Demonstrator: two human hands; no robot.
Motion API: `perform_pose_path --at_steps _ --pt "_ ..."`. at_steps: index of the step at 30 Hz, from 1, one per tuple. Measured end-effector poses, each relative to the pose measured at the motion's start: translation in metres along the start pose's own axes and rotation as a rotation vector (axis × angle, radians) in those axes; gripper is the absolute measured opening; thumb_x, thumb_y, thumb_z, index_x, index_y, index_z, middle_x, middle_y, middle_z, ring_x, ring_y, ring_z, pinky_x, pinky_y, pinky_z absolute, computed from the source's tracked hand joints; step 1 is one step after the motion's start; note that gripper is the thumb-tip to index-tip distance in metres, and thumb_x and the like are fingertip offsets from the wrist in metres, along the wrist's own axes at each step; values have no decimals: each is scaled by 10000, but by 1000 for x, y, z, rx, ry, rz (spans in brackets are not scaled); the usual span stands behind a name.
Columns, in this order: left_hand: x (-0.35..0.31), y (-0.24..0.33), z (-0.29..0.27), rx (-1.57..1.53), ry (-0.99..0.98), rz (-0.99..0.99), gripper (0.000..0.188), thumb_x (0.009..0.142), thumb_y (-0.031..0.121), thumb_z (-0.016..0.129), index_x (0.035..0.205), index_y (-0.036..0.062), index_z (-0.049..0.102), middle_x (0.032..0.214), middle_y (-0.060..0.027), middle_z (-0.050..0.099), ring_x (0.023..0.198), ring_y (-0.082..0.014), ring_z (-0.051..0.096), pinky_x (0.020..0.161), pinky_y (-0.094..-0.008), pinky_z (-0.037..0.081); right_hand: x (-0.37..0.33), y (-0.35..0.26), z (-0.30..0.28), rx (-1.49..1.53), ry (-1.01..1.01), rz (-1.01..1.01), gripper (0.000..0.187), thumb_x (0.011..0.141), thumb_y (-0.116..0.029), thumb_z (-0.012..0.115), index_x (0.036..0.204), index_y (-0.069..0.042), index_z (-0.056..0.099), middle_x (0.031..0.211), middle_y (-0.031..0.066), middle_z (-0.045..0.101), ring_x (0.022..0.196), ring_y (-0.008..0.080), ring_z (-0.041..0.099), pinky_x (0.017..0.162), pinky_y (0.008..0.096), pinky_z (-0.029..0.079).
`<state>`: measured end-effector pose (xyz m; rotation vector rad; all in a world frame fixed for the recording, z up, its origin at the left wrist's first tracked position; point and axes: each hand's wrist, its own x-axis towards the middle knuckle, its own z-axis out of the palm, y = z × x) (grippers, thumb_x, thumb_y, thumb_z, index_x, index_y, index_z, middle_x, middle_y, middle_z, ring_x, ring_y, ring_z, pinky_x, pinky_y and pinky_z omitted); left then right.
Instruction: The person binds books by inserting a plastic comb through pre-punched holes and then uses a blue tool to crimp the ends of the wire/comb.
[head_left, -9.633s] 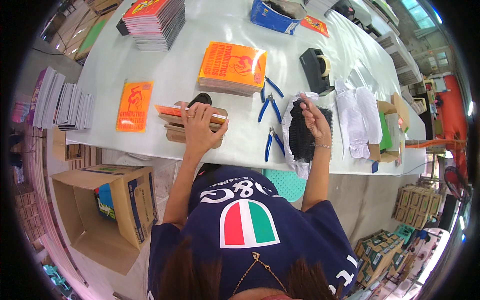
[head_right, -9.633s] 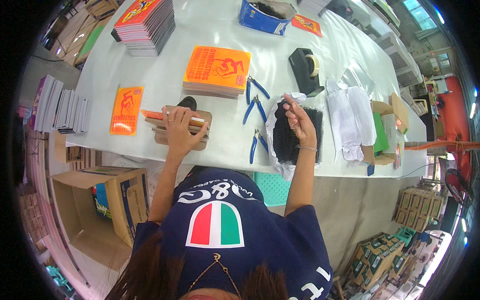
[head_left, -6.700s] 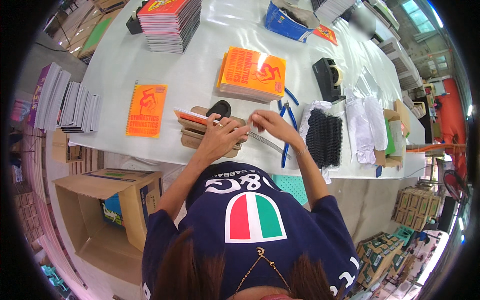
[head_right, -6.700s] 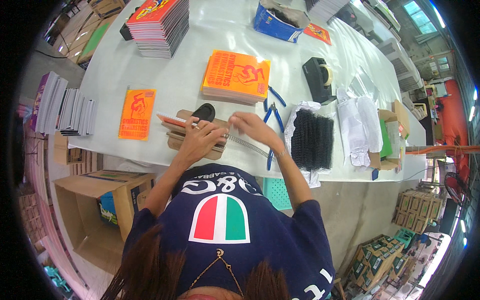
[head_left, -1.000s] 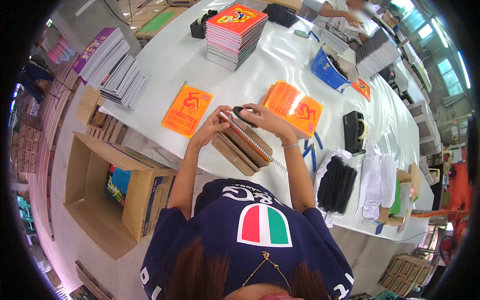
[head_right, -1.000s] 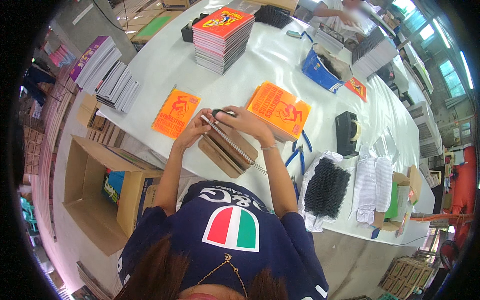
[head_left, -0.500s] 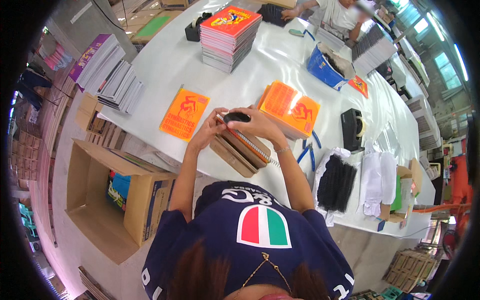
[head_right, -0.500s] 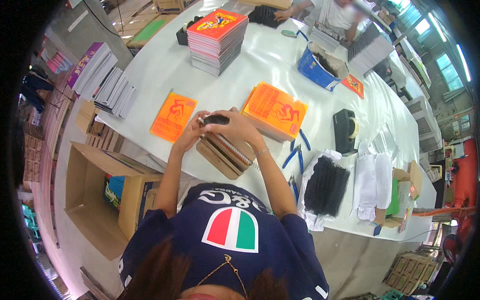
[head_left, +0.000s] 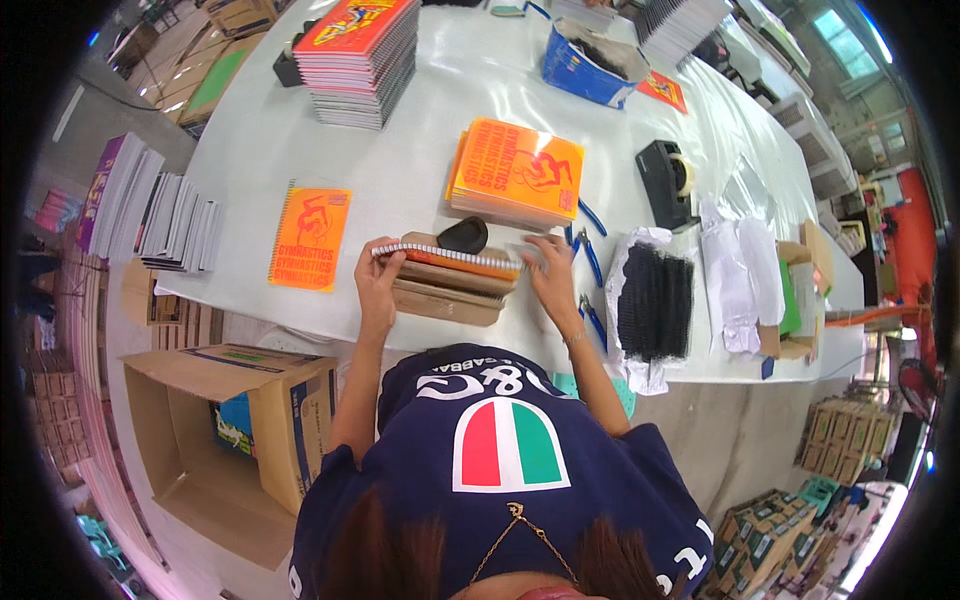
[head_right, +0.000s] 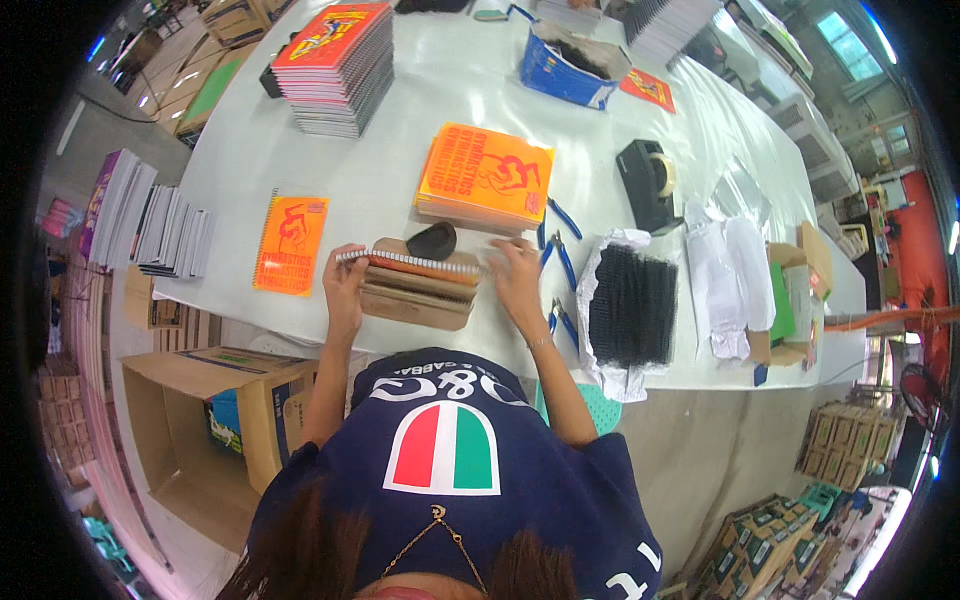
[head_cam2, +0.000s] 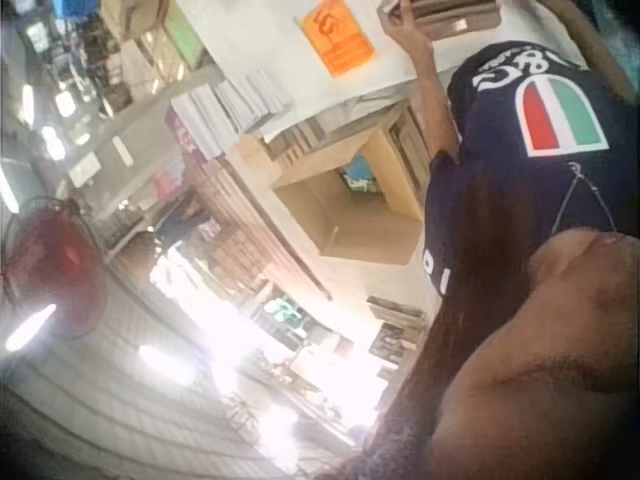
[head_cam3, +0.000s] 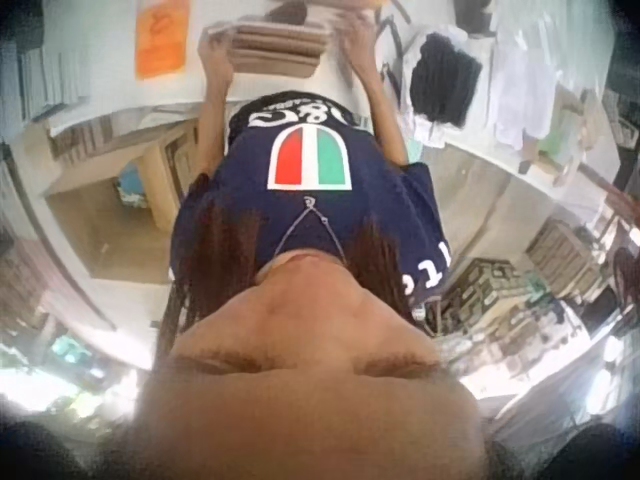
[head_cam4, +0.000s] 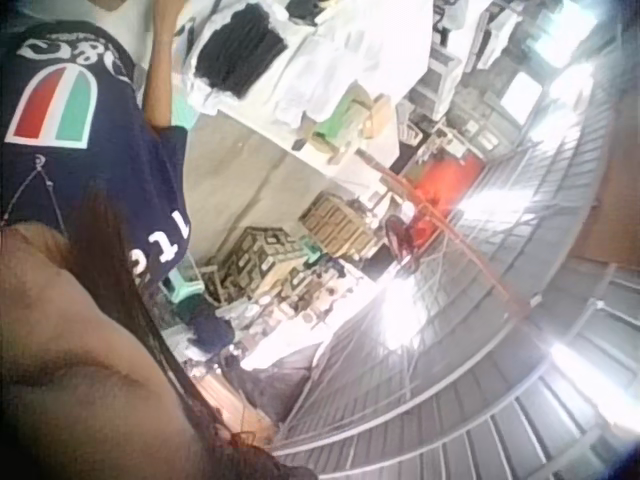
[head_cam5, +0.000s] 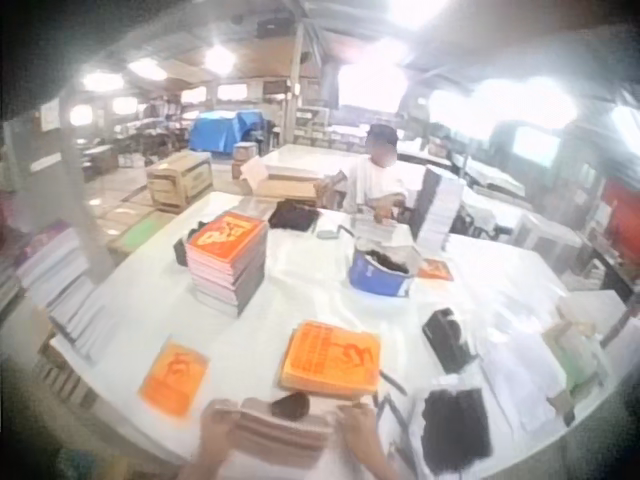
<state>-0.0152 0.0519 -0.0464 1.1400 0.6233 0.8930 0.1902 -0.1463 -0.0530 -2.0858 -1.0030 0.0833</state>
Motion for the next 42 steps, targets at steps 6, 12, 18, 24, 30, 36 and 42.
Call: perform_pose_path --at_steps 6,12,18,24,30,36,42 --pt "-46 -4 33 -19 0 -83 220 887 -4 656 1097 11 596 1049 -46 630 973 -114 569 906 -256 439 -115 30 -29 -607 54 503 641 828 -310 710 1364 -87 439 1305 239 441 1197 438 415 953 571 349" --pt "-40 20 36 137 -145 34 266 890 13 656 1151 -17 622 1093 -89 650 1020 -134 586 932 -274 448 -114 11 -37 -157 76 330 510 822 -160 692 1276 -17 510 1153 205 532 1041 369 500 917 462 399" --pt "-39 23 36 255 -115 50 238 887 34 670 1117 -28 669 1011 -95 703 904 -123 637 831 -250 503 -47 -113 -32 273 -26 2 404 761 -74 736 1140 -36 604 1106 165 579 1087 318 536 928 381 451" --pt "-40 21 30 214 -149 -8 249 893 -16 633 1141 -35 648 1049 -88 691 935 -108 638 816 -238 518 -31 -150 -2 202 -128 -349 393 734 -64 736 1107 -49 616 1098 136 581 1055 335 537 896 393 475" --pt "-40 24 36 270 -120 72 265 873 -63 605 1130 -31 661 1055 -111 699 931 -130 662 837 -247 522 -35 -155 5 145 -131 -355 398 731 -64 731 1107 -40 604 1087 130 571 991 328 555 810 405 514" --pt "-44 32 40 285 -85 38 329 852 -82 563 1145 13 680 1003 -113 725 953 -170 697 817 -260 537 -40 -160 6 127 -98 -290 392 745 -66 723 1117 -42 601 1032 118 561 959 315 567 765 398 525" --pt "-44 31 38 420 -106 105 348 860 -81 548 1173 17 665 973 -114 732 954 -172 701 796 -264 542 -33 -157 6 379 -256 -111 302 835 -90 682 1105 -35 559 1014 148 561 903 285 611 769 386 536"
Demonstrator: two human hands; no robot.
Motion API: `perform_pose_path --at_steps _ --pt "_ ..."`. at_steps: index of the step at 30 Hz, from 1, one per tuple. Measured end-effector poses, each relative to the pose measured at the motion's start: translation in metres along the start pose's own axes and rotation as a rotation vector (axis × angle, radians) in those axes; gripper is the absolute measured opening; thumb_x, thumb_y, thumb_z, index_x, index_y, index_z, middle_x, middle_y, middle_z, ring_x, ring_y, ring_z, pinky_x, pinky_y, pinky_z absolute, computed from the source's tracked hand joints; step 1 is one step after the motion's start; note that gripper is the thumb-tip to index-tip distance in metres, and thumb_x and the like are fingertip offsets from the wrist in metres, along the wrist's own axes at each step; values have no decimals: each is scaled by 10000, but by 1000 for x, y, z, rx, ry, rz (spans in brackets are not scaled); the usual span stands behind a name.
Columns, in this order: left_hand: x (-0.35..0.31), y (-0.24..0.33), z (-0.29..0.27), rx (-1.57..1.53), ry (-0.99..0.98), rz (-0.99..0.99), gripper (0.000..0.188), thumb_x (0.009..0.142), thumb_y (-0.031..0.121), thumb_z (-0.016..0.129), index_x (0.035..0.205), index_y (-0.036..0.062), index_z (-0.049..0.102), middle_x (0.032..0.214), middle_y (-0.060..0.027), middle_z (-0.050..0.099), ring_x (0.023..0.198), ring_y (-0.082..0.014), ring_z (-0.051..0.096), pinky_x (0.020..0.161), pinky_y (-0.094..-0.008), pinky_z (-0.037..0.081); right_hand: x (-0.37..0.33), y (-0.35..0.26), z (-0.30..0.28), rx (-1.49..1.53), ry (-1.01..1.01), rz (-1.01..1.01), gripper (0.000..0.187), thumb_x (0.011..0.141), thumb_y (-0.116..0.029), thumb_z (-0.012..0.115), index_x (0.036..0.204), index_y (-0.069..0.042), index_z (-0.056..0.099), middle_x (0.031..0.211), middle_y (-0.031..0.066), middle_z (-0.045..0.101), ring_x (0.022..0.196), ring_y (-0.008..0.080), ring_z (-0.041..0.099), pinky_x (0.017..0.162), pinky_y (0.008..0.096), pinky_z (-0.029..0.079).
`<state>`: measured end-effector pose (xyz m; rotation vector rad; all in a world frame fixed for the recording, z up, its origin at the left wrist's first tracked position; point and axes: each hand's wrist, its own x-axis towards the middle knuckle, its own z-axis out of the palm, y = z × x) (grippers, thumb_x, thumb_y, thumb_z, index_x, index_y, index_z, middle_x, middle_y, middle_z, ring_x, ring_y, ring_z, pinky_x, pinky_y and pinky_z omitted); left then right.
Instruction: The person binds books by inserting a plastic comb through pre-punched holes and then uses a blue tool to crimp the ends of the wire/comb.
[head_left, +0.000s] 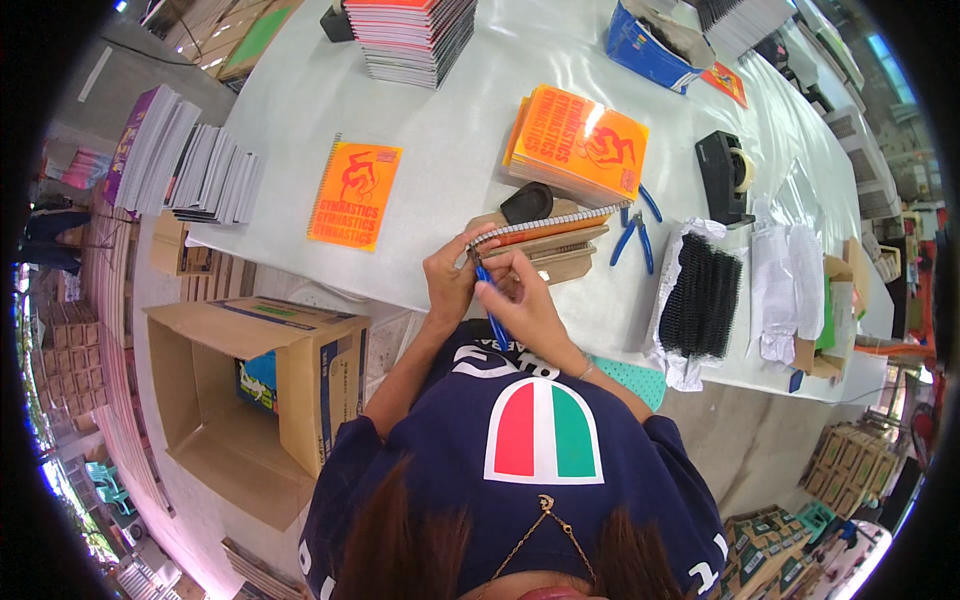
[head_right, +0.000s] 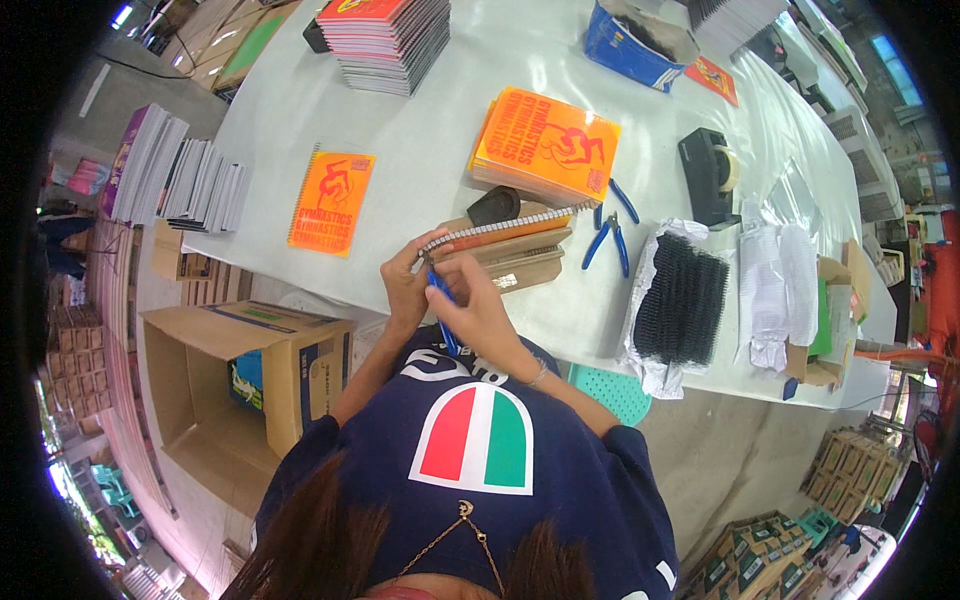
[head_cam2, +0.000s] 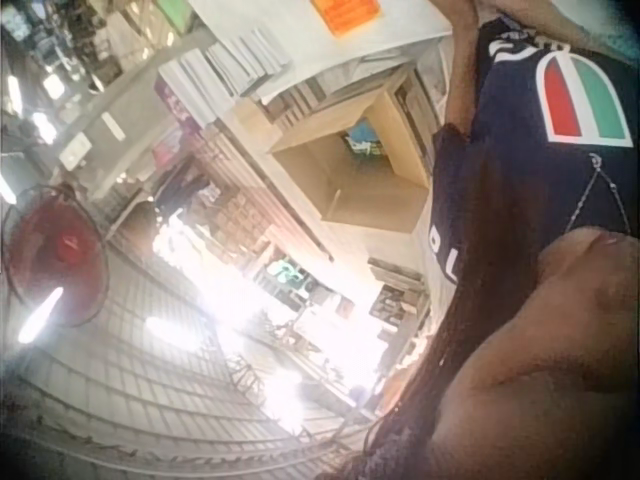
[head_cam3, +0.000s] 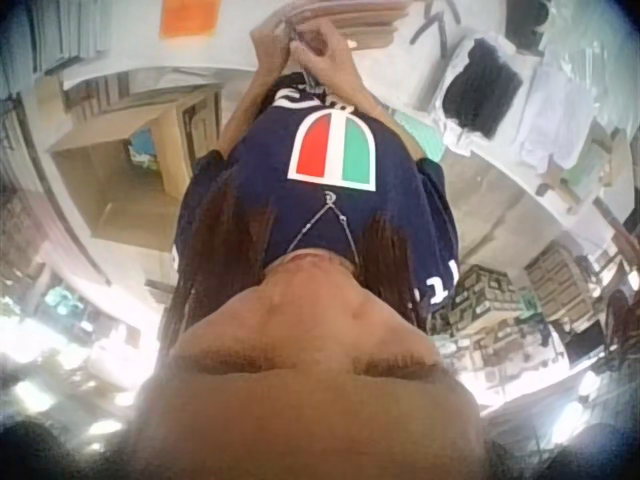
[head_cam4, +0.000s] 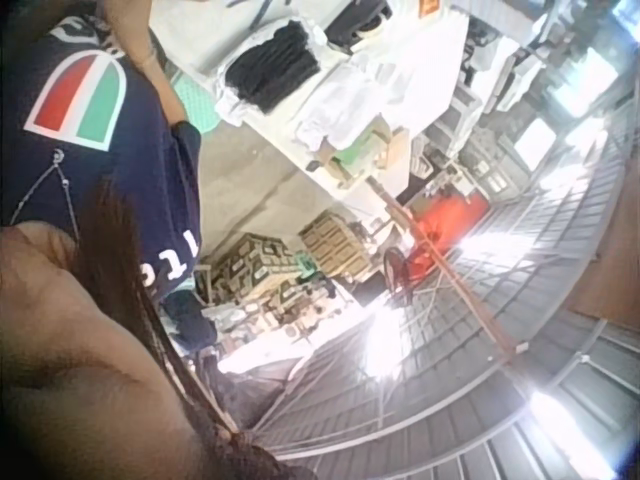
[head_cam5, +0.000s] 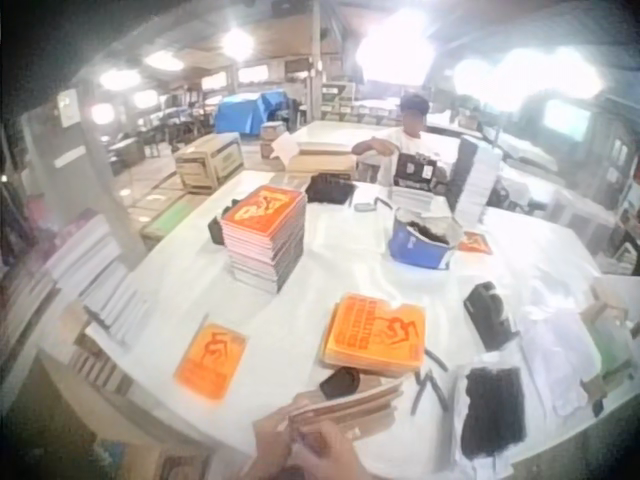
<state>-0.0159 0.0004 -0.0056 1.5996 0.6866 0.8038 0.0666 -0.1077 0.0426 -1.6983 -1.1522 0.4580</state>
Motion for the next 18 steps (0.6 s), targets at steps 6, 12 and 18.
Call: perform_pose_path --at_steps 6,12,18 --pt "0 -4 1 -65 -5 -65 270 892 -45 557 1124 13 681 1061 -139 711 972 -187 693 816 -287 539 0 15 -8 885 -228 520 266 922 -90 596 1145 -9 474 1038 143 592 927 234 644 834 302 506" --pt "-2 -17 7 -195 25 27 242 939 27 571 1175 -27 569 1187 -133 630 1160 -189 568 1014 -315 418 -39 68 -70 -236 136 61 315 797 -23 641 1102 -1 563 1066 190 557 993 364 573 885 412 465" --pt "-2 -2 -12 -214 -98 -133 207 1001 158 509 1134 5 545 1125 -70 571 1066 -140 523 950 -283 407 -97 158 -98 -539 312 202 364 851 -83 624 1192 5 535 1174 206 510 1126 383 486 983 446 377"
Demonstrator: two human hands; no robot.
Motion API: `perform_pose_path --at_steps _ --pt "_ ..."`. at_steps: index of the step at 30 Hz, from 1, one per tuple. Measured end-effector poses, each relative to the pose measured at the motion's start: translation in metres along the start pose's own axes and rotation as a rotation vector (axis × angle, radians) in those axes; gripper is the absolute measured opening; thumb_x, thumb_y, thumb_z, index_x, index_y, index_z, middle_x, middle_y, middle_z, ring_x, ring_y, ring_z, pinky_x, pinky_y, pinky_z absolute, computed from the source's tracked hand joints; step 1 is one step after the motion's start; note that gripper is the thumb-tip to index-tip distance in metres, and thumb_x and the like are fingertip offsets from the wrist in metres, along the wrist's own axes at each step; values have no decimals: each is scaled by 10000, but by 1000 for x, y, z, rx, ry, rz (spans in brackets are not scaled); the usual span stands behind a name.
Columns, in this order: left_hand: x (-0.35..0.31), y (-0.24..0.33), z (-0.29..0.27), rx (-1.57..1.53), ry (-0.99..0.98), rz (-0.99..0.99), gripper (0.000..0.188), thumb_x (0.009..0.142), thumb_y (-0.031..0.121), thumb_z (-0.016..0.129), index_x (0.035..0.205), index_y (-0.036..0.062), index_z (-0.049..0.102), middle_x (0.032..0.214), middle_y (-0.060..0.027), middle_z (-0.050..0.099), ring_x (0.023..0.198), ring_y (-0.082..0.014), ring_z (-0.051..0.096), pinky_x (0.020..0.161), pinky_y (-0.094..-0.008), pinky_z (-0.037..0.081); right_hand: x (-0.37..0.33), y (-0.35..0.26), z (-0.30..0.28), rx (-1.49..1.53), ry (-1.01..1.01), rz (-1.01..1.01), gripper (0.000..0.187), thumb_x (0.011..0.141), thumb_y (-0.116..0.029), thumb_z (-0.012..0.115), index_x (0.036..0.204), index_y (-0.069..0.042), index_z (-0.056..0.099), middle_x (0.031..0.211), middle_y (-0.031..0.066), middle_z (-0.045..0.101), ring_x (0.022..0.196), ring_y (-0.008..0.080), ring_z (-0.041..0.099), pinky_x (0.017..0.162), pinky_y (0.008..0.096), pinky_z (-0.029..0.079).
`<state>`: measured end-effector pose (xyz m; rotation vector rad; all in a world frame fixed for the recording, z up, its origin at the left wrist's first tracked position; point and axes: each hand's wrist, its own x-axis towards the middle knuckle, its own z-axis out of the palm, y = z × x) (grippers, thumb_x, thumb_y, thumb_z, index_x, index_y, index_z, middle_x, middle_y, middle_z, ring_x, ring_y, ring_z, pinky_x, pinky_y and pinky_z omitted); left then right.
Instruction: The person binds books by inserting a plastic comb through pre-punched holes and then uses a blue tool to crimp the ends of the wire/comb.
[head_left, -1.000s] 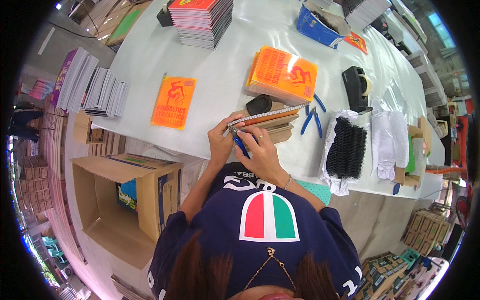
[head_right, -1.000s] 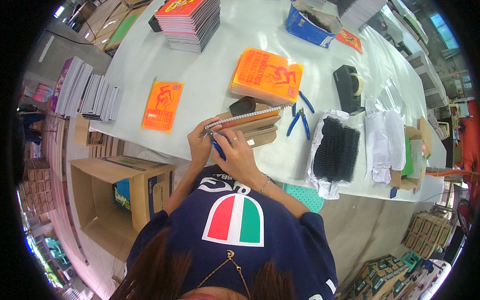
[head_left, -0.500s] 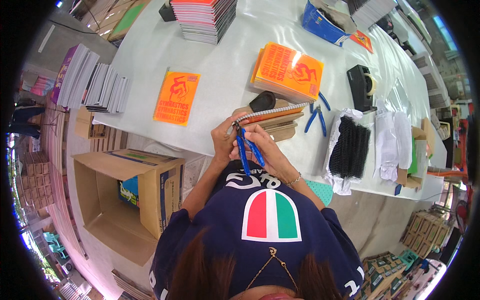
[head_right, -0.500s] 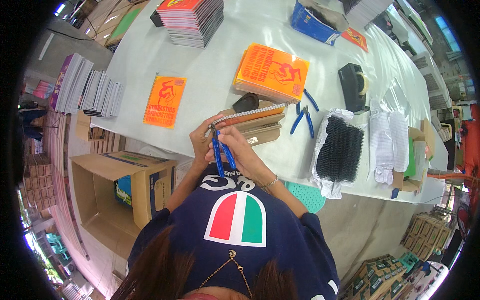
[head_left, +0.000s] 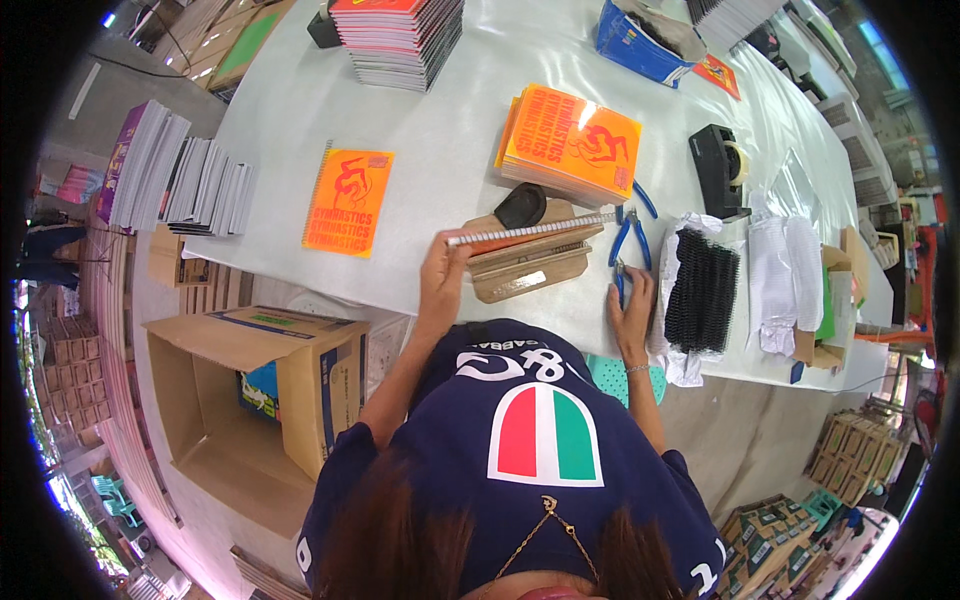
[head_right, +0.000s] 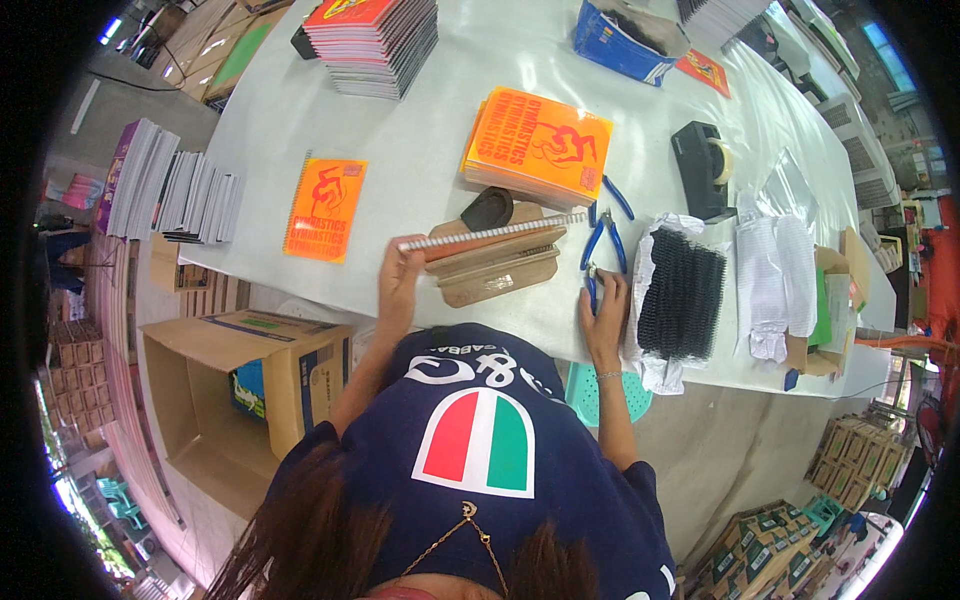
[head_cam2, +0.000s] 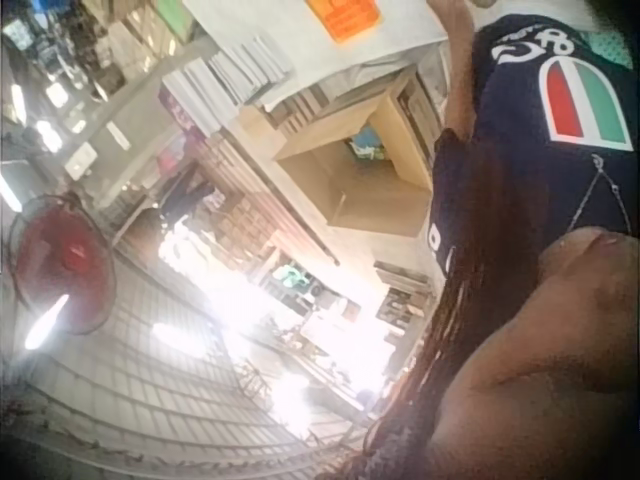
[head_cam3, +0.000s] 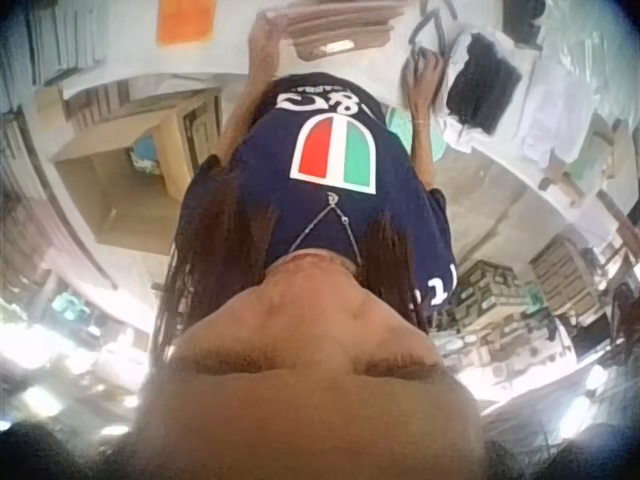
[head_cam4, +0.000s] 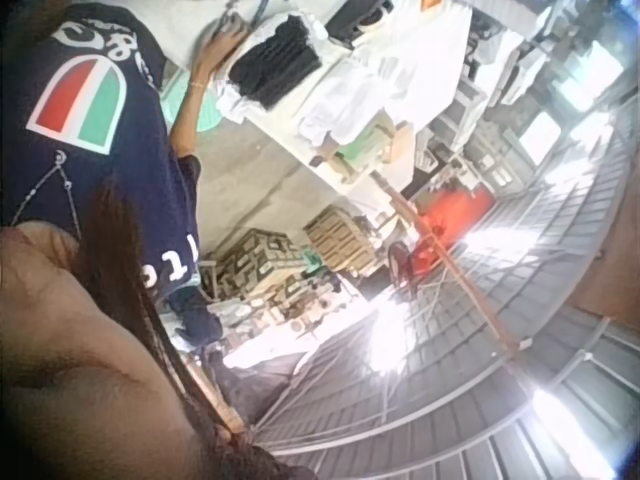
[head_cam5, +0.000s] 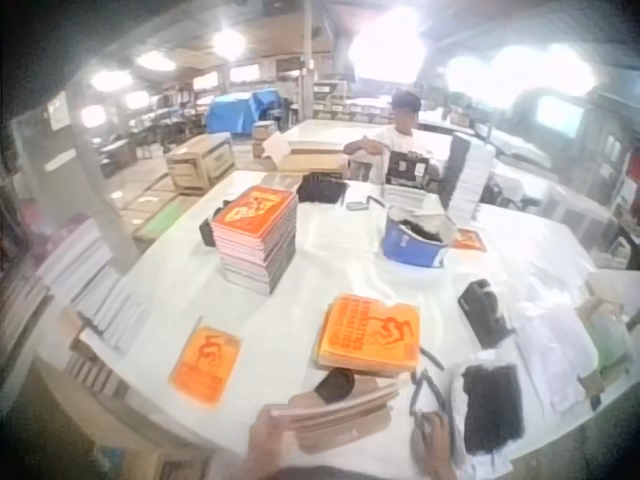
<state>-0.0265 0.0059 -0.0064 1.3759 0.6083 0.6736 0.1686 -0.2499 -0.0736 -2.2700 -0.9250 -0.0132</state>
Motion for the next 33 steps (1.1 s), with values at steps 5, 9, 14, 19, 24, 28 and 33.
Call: perform_pose_path --at_steps 5,9,14,19,24,28,33 --pt "38 80 -37 211 210 269 191 977 187 460 1072 38 531 961 -16 508 909 -108 476 862 -238 367 -5 4 9 -56 29 23 400 884 -110 606 1254 2 504 1229 203 490 1142 370 475 993 450 362" --pt "84 116 -79 316 204 366 149 921 153 463 986 57 556 868 -28 521 831 -145 483 850 -297 346 -4 5 10 -77 42 34 399 884 -109 603 1253 5 501 1224 207 487 1149 372 469 1001 459 352" --pt "149 83 -101 1177 7 557 166 833 140 507 941 87 621 899 -95 590 874 -259 548 865 -420 356 -5 9 12 -85 49 -7 394 879 -104 605 1245 5 505 1215 205 490 1149 379 467 1008 461 348" --pt "139 -18 -171 1399 216 156 370 916 263 532 1279 203 565 1380 -93 442 1294 -321 434 1109 -641 194 -4 7 11 -81 48 1 379 882 -107 605 1228 13 513 1210 204 492 1152 382 467 1009 463 349" --pt "87 -68 -226 1421 375 -134 479 925 414 564 1372 251 504 1403 -135 415 1318 -377 380 1065 -632 268 -5 6 11 -101 50 5 375 885 -117 606 1225 13 515 1209 199 495 1158 378 461 1008 461 349" --pt "83 -73 -246 1378 391 -24 532 923 487 564 1406 279 482 1342 -153 458 1223 -407 444 985 -571 383 -3 6 11 -119 41 11 377 888 -125 606 1227 11 514 1214 201 491 1171 375 449 1019 464 336" --pt "96 -82 -250 1325 451 -94 488 956 451 528 1410 274 491 1236 -162 511 1093 -367 514 956 -497 431 -6 10 13 -116 52 -11 377 888 -123 605 1226 15 510 1217 208 484 1174 380 444 1026 466 330"
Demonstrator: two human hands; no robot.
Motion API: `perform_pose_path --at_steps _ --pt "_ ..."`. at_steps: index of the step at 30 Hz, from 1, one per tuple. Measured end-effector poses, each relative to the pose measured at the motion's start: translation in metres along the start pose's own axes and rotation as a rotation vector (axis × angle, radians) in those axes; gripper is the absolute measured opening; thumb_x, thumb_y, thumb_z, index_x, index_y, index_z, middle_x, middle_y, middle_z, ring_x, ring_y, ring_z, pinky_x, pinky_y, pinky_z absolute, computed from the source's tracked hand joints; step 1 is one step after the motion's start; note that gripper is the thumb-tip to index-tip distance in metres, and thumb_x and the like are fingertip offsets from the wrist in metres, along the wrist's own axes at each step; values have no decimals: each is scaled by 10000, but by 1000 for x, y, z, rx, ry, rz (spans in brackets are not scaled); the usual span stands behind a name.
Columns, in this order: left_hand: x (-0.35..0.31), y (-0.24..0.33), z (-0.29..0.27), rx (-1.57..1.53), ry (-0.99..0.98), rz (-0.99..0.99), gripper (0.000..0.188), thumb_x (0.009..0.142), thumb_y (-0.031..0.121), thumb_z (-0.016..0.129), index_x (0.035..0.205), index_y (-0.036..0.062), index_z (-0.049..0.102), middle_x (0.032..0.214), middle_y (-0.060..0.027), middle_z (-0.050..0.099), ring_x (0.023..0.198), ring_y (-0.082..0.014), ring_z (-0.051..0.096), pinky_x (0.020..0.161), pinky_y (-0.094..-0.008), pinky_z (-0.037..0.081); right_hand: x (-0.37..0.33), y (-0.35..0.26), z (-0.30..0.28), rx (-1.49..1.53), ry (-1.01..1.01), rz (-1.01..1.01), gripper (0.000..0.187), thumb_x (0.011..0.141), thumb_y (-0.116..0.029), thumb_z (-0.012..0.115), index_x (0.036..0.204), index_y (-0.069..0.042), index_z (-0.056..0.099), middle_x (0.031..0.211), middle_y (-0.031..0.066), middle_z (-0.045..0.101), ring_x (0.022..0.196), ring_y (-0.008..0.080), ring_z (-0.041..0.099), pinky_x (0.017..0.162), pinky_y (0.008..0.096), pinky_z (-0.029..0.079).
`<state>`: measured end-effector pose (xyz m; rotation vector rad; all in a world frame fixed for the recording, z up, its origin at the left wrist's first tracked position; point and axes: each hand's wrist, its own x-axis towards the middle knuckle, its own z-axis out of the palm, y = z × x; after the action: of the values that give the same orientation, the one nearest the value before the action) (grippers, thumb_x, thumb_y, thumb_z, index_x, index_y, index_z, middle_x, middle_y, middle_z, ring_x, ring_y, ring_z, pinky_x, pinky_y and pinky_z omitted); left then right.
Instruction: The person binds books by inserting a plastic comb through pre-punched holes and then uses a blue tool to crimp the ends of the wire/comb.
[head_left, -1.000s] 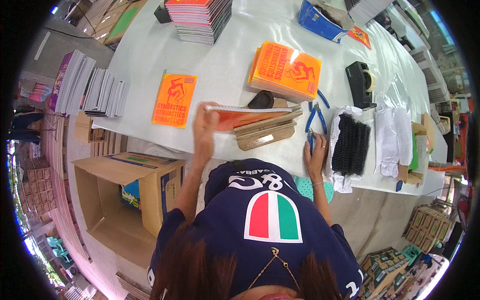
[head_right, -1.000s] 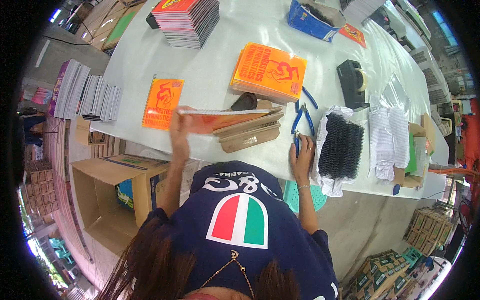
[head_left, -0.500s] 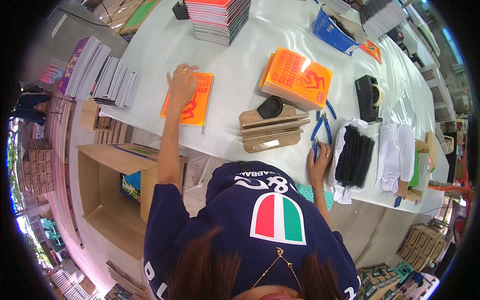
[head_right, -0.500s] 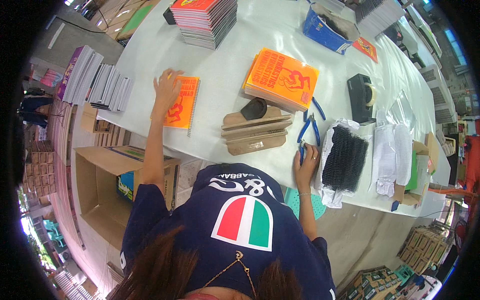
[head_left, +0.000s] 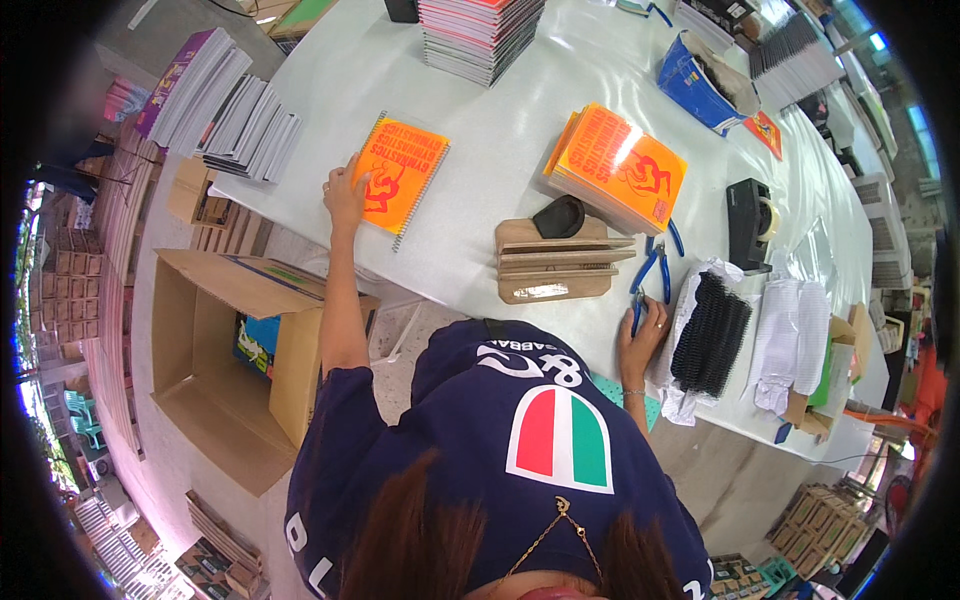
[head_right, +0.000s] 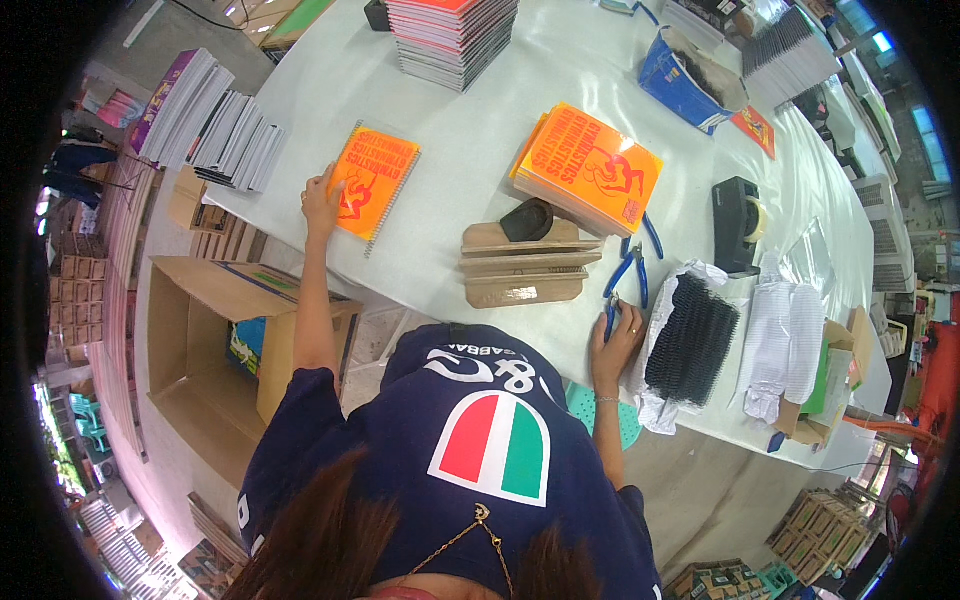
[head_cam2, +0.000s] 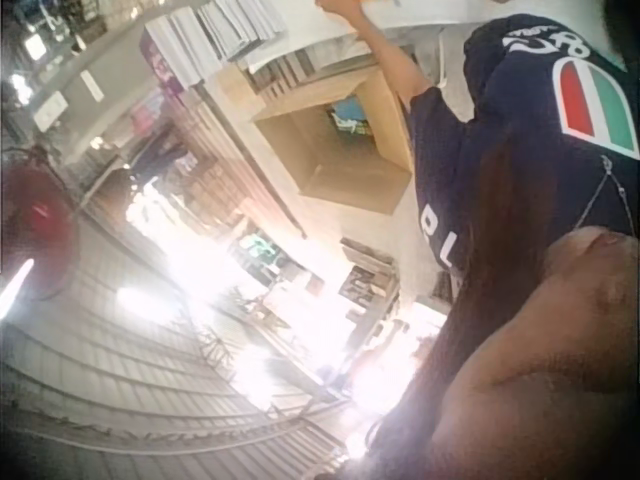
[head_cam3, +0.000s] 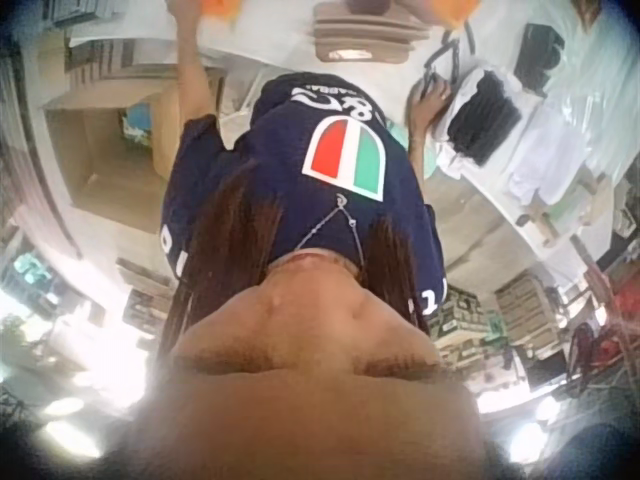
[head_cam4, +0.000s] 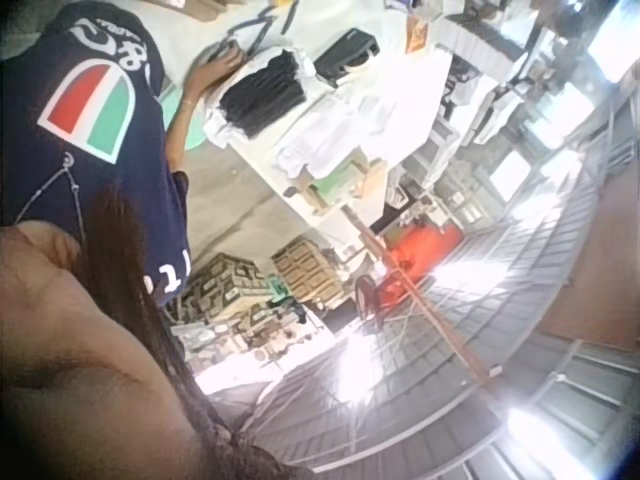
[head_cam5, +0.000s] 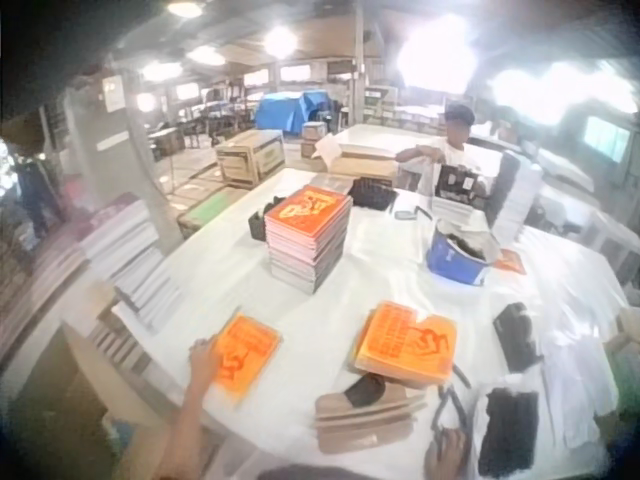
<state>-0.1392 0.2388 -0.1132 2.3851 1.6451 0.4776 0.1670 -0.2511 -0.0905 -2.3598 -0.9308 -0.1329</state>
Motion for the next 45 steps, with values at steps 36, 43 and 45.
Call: perform_pose_path --at_steps 36,43,45 --pt "-54 -26 -46 -425 -142 212 571 779 58 699 1336 98 577 1413 -178 438 1310 -309 435 1096 -362 355 220 6 25 717 -165 375 560 933 -324 651 1309 69 516 894 63 634 782 102 597 672 226 468" --pt "-50 -29 -49 -452 -153 236 548 745 33 711 1280 88 607 1382 -185 477 1283 -338 458 1092 -382 363 219 3 16 875 -209 441 475 913 -259 690 1257 47 571 847 35 632 728 75 591 632 218 471" --pt "-48 -29 -49 -440 -160 233 548 744 29 711 1279 83 605 1386 -187 471 1290 -339 449 1096 -382 358 221 5 15 903 -199 444 438 906 -227 697 1231 44 585 835 26 632 705 69 583 622 212 468"
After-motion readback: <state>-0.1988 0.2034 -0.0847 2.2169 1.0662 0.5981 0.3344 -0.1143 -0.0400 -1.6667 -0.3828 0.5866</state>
